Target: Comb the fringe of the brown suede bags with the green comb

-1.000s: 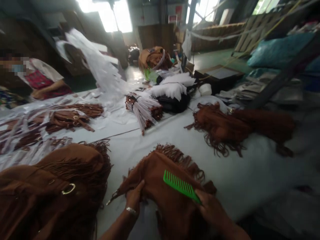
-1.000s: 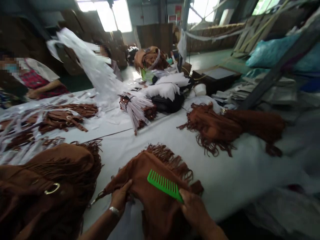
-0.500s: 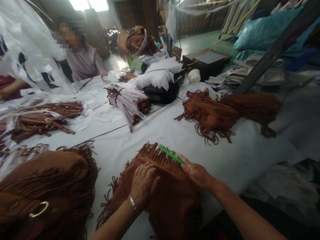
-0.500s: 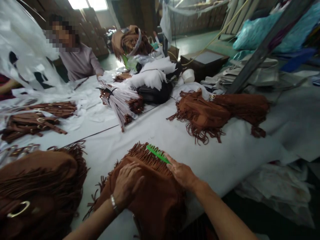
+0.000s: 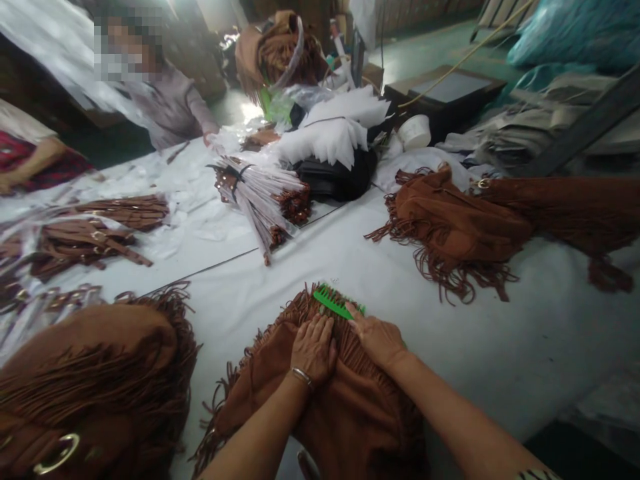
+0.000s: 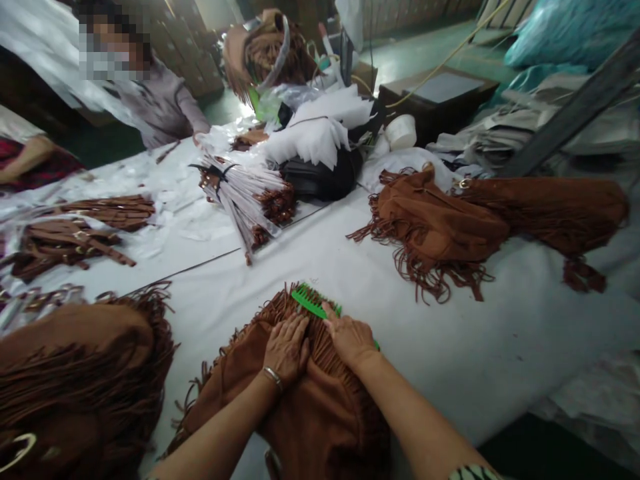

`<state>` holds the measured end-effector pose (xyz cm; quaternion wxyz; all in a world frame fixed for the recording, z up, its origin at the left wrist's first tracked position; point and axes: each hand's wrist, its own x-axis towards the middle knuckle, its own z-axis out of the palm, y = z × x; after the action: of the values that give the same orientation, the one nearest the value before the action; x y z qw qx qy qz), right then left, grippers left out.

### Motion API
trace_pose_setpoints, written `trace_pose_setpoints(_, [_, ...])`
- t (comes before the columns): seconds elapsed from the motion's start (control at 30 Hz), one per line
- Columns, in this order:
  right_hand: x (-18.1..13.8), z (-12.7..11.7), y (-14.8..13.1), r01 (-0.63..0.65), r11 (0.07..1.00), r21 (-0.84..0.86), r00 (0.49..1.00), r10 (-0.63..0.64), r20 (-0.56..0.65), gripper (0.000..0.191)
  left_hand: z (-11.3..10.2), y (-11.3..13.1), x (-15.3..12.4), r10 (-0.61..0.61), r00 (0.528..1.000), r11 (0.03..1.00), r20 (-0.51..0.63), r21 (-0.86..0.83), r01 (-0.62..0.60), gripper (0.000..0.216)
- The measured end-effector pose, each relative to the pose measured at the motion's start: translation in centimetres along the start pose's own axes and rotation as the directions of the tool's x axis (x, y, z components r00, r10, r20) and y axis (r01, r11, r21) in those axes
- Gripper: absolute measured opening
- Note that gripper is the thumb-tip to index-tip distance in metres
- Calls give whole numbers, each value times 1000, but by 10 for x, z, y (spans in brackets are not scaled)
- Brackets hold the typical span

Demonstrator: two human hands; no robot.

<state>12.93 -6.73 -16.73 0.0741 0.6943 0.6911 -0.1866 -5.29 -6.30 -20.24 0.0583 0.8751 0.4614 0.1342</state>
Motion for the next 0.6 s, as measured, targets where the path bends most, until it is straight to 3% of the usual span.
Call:
trace_pose_setpoints(0.2, [39, -18, 35, -19, 999, -44, 1000, 20, 7, 52, 9, -4, 3, 15, 1000, 1000, -8, 11, -15, 49])
trace_pose_setpoints(0.43, [86, -60, 82, 239, 948, -213, 968, -214, 131, 52, 15, -10, 0, 20, 996, 1000, 84, -14, -19, 56])
trace_pose_setpoints(0.6, [117, -94, 95, 321, 899, -299, 947, -302, 110, 51, 8, -12, 4, 38, 980, 999, 194, -43, -30, 59])
